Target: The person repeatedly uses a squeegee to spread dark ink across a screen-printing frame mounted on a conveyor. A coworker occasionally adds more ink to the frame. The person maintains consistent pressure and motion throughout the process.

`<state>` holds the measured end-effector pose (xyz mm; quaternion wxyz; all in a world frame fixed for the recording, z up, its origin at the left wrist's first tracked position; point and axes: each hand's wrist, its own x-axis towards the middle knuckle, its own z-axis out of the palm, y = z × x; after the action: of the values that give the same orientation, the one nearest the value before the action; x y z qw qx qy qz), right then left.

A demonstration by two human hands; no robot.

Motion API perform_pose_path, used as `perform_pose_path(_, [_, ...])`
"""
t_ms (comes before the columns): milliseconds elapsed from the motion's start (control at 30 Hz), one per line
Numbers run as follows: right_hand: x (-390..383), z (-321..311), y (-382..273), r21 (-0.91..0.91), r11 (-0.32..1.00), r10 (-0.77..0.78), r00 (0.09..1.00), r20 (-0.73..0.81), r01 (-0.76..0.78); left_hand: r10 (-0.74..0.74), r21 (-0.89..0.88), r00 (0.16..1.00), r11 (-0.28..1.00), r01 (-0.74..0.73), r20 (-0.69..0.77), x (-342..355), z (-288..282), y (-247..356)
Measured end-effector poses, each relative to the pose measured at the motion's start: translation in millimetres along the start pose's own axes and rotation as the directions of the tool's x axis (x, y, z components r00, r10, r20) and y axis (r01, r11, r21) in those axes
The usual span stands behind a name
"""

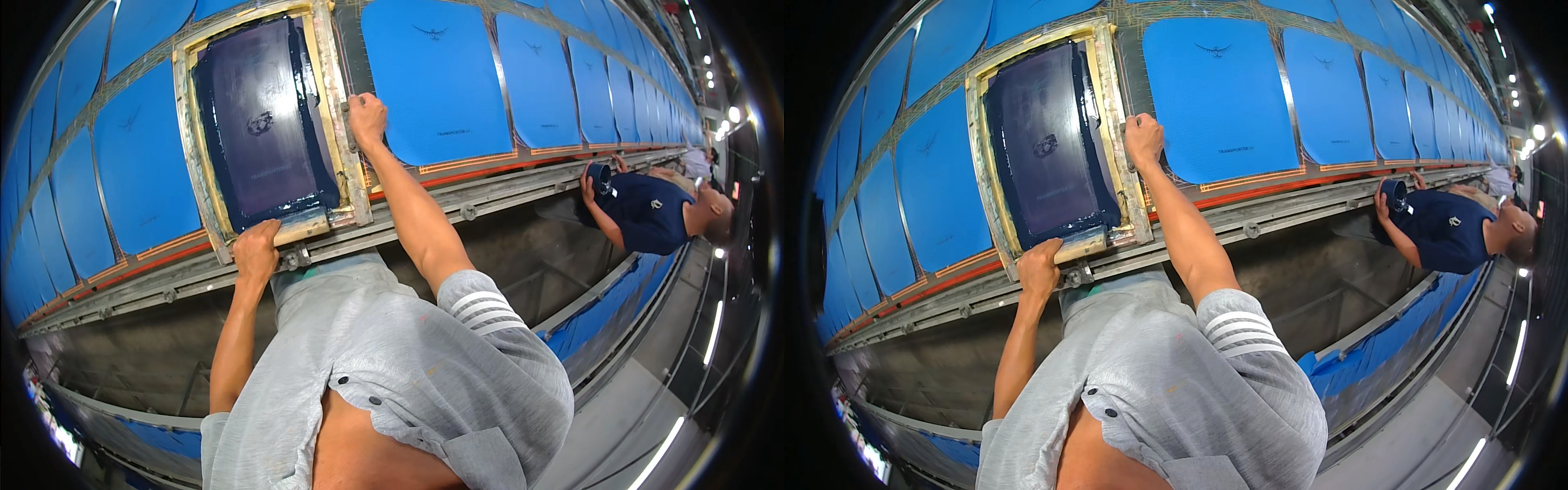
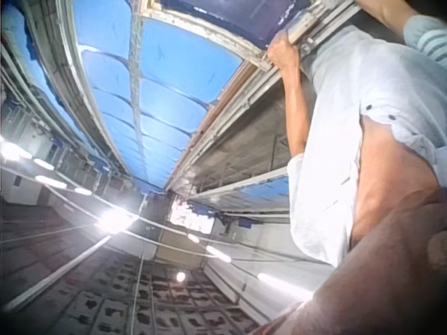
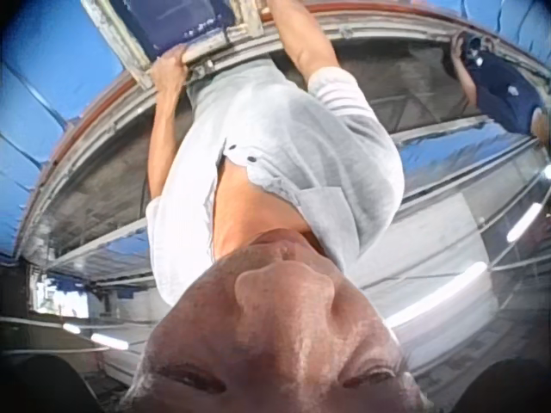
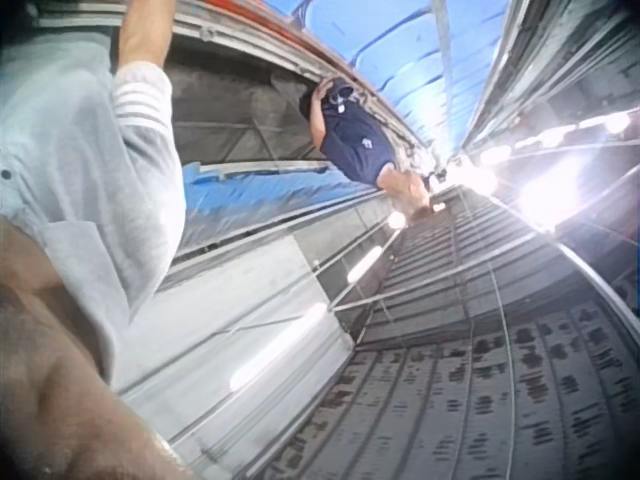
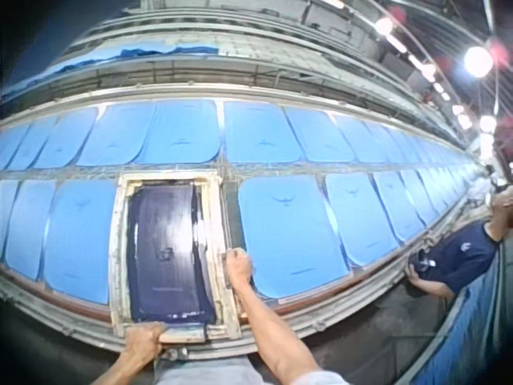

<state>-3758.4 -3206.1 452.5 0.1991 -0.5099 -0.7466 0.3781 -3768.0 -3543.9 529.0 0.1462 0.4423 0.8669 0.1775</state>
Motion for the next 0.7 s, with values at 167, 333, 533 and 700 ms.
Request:
perform_pose_path(167, [-7.8,4.4,-2.0,-0.051,0.999,0.004,1.0,0.018,-0.003,0.042,0.074,0.994,0.997,-0.034,-0.106,14.7,5.9,-18.1])
perform_pose_path(333, [-13.7,8.3,11.3,-0.122,0.948,-0.308,0.945,-0.111,0.295,0.09,0.103,0.978,0.992,-0.072,-0.188,100.3,-13.0,-56.7])
perform_pose_path(533, [44.6,24.7,-101.0,-0.129,0.738,-0.675,0.726,-0.13,0.663,0.157,0.138,0.949,0.983,-0.123,-0.273,268.6,-58.6,-106.8])
perform_pose_path(700, [138.1,55.8,-218.4,-0.082,0.491,-0.74,0.465,0.486,0.867,0.004,0.155,1.0,0.988,-0.005,0.002,379.7,-126.3,-116.3])
